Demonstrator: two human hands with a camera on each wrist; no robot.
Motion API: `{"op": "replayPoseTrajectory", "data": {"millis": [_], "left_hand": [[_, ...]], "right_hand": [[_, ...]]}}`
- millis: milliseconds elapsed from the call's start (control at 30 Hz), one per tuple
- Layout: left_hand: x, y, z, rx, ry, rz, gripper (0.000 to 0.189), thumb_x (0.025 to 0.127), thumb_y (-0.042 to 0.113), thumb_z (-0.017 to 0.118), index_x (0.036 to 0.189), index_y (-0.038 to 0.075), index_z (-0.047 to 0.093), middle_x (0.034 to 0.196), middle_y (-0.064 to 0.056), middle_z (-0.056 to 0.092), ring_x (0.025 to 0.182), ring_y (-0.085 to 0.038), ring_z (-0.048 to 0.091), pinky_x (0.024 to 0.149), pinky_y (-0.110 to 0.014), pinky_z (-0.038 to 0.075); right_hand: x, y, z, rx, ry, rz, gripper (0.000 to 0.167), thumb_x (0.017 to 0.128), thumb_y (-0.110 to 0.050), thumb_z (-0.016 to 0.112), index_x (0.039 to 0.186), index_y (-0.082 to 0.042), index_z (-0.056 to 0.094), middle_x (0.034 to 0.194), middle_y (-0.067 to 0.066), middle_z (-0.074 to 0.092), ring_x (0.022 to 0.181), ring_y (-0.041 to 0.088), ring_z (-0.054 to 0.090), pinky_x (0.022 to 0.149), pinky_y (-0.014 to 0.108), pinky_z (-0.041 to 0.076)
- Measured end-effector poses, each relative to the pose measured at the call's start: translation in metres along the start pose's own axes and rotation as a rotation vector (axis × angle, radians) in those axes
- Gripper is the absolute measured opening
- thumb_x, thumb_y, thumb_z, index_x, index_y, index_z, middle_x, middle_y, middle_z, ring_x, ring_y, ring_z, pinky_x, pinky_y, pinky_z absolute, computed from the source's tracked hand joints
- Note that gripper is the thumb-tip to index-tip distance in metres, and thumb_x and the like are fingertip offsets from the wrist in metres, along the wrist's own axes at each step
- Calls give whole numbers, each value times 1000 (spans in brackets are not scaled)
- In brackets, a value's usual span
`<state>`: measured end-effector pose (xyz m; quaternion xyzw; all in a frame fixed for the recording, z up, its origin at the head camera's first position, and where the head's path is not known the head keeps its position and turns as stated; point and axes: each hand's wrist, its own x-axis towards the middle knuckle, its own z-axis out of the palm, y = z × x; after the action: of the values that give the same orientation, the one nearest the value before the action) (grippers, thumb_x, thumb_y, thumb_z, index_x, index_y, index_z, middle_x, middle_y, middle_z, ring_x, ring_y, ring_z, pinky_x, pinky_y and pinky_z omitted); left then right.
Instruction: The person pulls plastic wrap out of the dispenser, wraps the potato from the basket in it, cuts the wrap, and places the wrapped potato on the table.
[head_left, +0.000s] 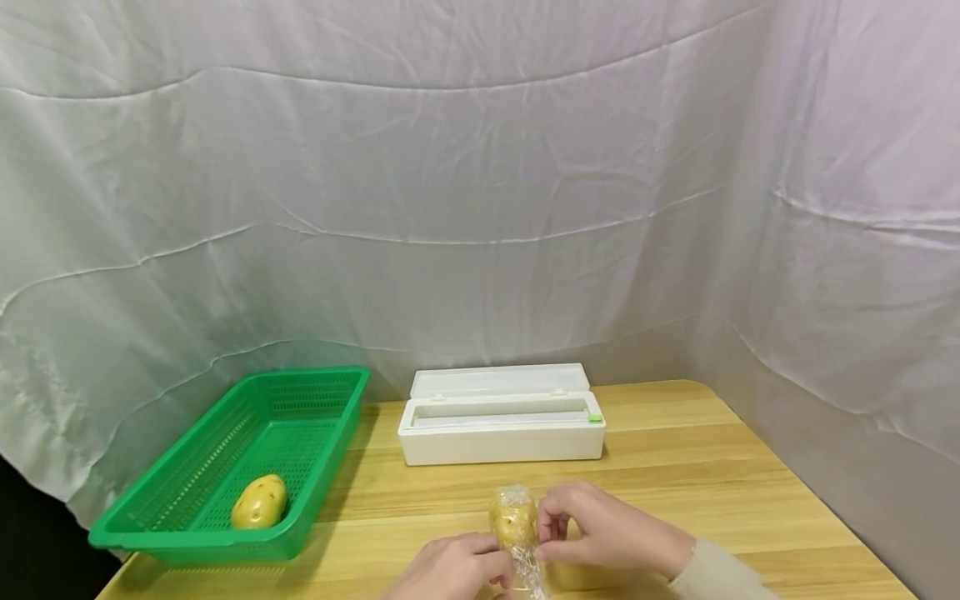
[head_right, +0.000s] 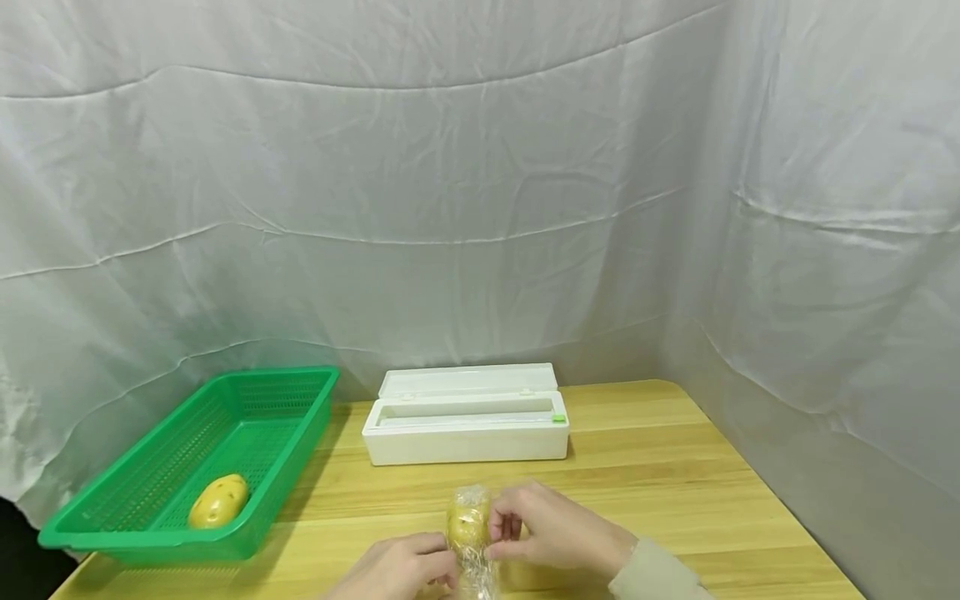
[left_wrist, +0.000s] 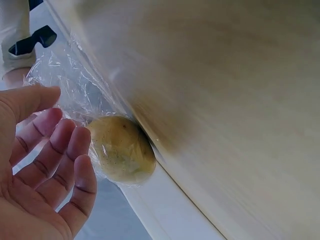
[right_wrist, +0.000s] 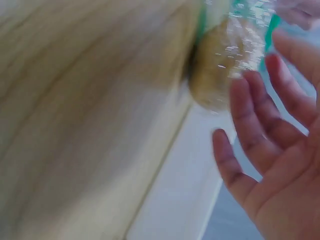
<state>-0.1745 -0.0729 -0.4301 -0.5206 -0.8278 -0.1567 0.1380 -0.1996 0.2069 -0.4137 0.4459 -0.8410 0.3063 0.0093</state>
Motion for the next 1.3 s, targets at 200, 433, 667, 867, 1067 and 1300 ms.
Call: {"op": "replayPoseTrajectory", "data": {"millis": [200,433,667,867,1067,1300], "left_hand": [[2,1,0,40,69,16,20,80,18,83,84,29,66,91,18,62,82,12,49,67,-1,38],[1,-1,-5,44,132,25,22,84,13,85,85,26,68,109,10,64,90,5,61,69,-2,43],[1,-7,-5,51,126,33,19,86,14,85,86,25,71,128,1,72,111,-11,73,82,-13,57],[1,-10,-7,6,84,27,16,88,12,84,89,22,72,125,0,76,114,-13,72,92,-19,60],[5,-14,-11,-195,14,-69,11,99,14,77,91,20,72,115,5,77,110,-6,71,91,-19,59],[7,-20,-12,-407,46,-214,15,100,8,73,90,18,68,124,-7,76,115,-13,72,79,-12,58]], "right_hand": [[-16,-17,-1,-96,-135,-33,22,99,-43,77,85,-27,70,81,-22,59,73,-13,50,66,8,46],[-16,-22,20,-351,-119,-142,14,90,-27,78,80,-28,69,75,-22,55,68,-17,37,62,-2,30],[-14,-22,33,-382,-107,-141,12,86,-24,76,79,-31,71,78,-28,57,67,-23,37,60,-2,31],[-14,-22,30,-270,-89,-104,11,91,-21,76,83,-28,71,81,-24,61,70,-19,44,63,-1,35],[-16,-19,17,-178,10,-1,12,103,-29,74,92,-33,69,97,-22,61,82,-9,54,72,10,48],[-13,-14,12,-192,137,41,17,101,-31,77,92,-38,64,113,-17,63,100,1,63,84,25,58]]}}
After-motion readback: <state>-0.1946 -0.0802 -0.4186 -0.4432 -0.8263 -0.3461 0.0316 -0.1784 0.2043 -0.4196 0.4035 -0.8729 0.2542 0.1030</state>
